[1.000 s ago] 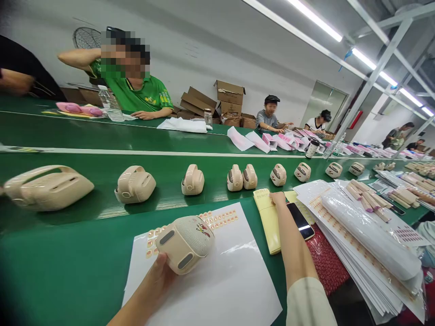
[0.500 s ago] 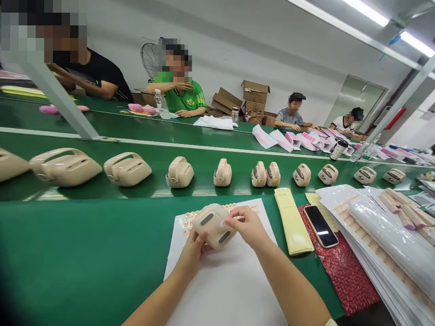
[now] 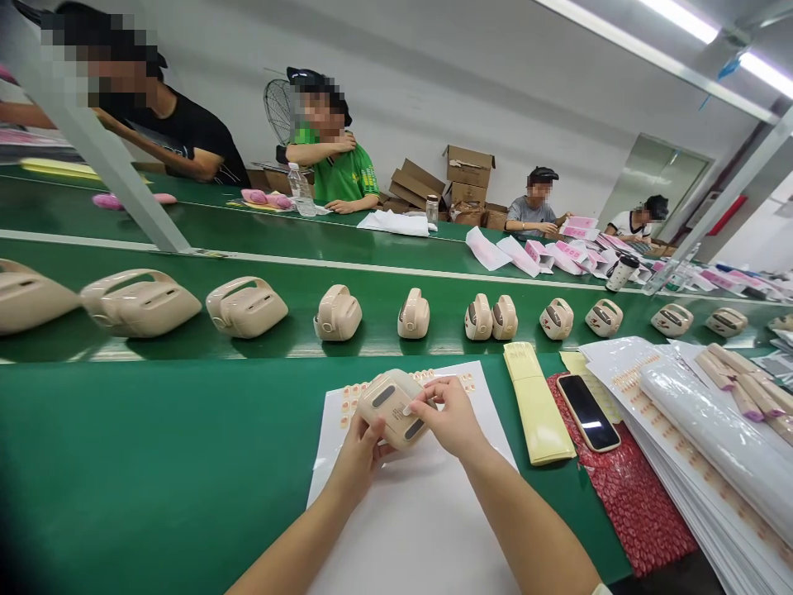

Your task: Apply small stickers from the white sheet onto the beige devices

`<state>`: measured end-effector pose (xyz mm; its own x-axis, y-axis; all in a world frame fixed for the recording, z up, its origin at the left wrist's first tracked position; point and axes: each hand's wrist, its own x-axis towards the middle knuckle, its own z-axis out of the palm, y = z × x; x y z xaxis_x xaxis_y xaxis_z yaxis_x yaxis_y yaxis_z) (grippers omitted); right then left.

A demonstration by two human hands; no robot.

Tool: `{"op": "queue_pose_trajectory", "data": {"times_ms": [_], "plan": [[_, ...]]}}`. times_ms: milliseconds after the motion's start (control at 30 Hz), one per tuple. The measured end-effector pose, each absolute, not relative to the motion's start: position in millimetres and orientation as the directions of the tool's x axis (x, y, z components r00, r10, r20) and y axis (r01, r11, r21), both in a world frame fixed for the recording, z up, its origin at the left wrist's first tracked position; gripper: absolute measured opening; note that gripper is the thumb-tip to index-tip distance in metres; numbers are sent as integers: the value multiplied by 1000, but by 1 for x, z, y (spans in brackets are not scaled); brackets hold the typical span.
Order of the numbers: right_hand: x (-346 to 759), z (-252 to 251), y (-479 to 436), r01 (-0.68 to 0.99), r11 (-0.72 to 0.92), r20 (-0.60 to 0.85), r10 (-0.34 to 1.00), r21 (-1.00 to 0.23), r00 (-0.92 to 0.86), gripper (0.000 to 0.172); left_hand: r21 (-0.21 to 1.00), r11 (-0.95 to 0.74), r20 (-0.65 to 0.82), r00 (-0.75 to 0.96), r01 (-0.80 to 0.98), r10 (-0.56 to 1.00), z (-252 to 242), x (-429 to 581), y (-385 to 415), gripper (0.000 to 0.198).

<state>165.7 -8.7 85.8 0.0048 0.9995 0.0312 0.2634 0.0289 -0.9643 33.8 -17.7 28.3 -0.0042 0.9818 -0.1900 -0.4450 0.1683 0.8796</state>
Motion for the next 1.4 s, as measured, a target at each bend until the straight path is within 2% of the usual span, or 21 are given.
{"op": "queue_pose_trajectory", "data": {"times_ms": [133,233,300,367,433,467,667,767,833,900,967,1067,1133,1200,1267,1333,1400], "plan": [[157,82,-19,389,183,224,973,-903,62,6,882,173,-205,-28,-439,978,25,34,-17,74],[163,82,-21,344,305,332,943,-888,21,9,858,181,-228,-40,-481,973,19,33,-15,71],[182,84,-10,300,333,366,929,-894,59,13,811,192,-244,-21,-552,970,18,31,-13,69],[214,87,11,322,254,334,916,-912,223,15,749,197,-250,5,-632,968,19,27,-11,68],[253,88,36,377,-43,156,863,-925,480,17,685,187,-229,35,-704,973,24,21,-10,66],[272,87,47,381,-126,106,840,-916,532,17,656,184,-212,56,-732,976,27,19,-10,65],[334,62,80,436,-416,-42,760,-798,649,21,569,252,-190,173,-782,966,27,6,-10,61],[334,58,81,488,-465,-36,750,-738,661,13,536,272,-137,236,-799,962,18,1,-7,70],[324,62,81,540,-432,28,762,-723,647,6,517,239,-97,222,-822,970,15,-3,-4,72],[303,65,82,602,-338,103,810,-723,578,18,489,209,-94,187,-847,978,15,-7,0,69],[272,64,83,646,-203,134,892,-736,432,26,442,217,-132,176,-870,975,15,-11,3,64],[220,54,83,628,-36,90,982,-777,168,28,362,262,-191,203,-895,960,13,-15,8,53],[194,45,84,590,6,53,997,-808,63,23,328,260,-199,203,-908,959,9,-15,10,47],[181,39,85,554,10,29,999,-832,26,13,307,247,-181,199,-919,963,6,-14,11,45],[177,38,86,515,4,22,999,-857,30,17,292,227,-150,190,-929,970,3,-12,11,48],[176,42,82,461,6,32,998,-887,50,19,277,212,-115,187,-937,976,3,-10,10,59],[170,48,72,391,25,51,997,-920,58,14,255,211,-79,197,-944,977,5,-7,9,72]]}}
